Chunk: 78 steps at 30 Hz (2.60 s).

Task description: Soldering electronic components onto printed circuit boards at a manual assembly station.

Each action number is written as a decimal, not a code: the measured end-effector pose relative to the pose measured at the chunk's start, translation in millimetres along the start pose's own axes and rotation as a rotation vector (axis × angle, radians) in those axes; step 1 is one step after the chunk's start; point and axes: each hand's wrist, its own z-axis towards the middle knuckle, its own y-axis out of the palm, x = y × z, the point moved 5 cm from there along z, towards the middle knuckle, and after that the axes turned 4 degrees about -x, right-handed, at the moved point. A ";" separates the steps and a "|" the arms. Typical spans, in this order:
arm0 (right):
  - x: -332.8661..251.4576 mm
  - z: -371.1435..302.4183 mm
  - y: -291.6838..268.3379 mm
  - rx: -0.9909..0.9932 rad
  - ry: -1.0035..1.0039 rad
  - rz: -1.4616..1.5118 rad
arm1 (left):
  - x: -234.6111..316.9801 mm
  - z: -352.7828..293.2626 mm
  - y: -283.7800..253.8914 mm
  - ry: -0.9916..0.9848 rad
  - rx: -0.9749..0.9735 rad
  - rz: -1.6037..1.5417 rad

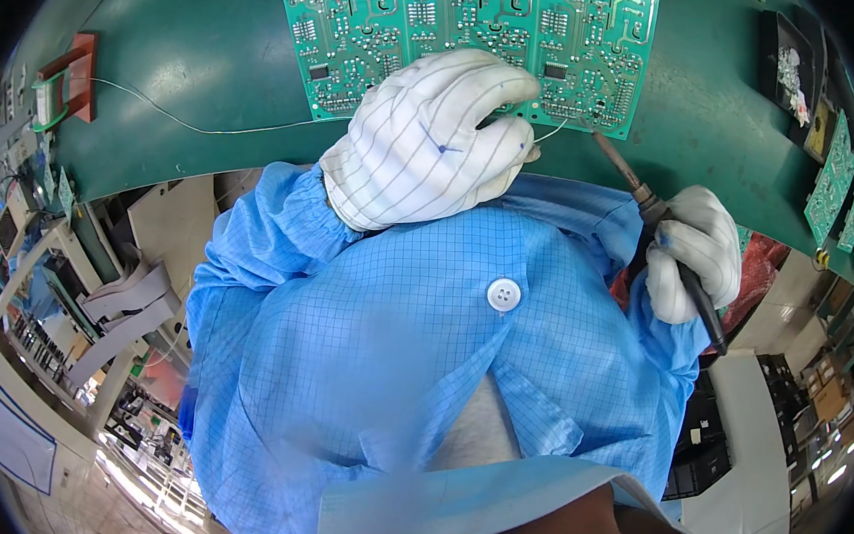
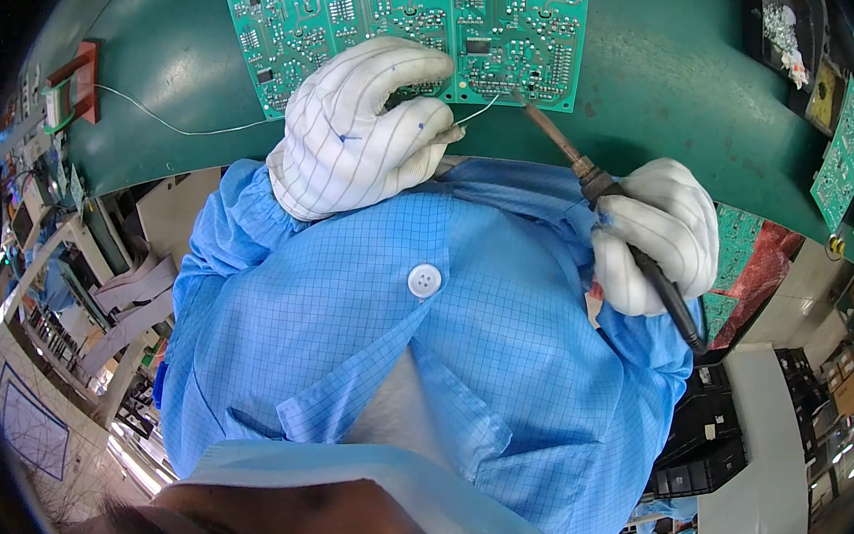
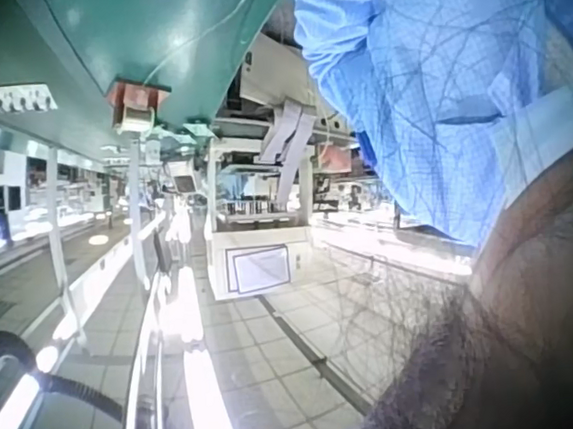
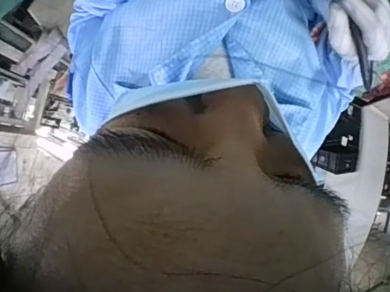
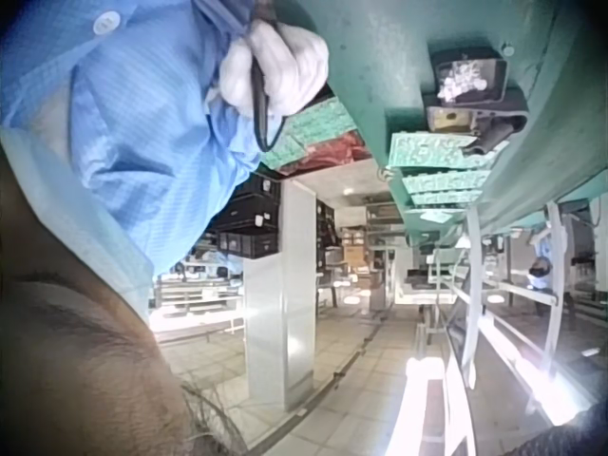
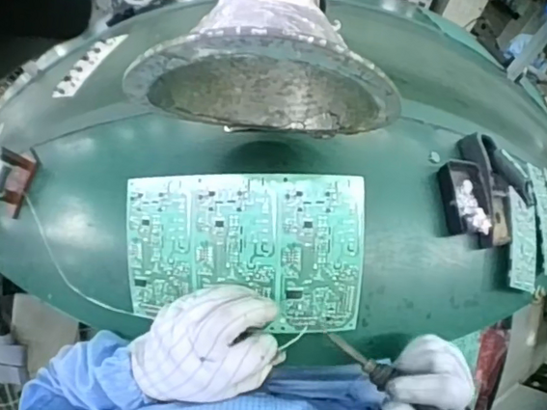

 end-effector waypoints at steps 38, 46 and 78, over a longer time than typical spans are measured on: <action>30.9 -5.5 -61.9 0.637 0.338 -0.363 | 12.3 27.1 9.0 0.024 0.028 -0.092; 62.2 -20.0 -85.5 0.620 0.334 -0.477 | 2.1 18.6 -39.4 -0.114 0.102 -0.080; 35.8 -6.2 -30.0 0.421 0.408 -0.332 | -21.5 -0.8 -32.7 -0.083 0.019 0.042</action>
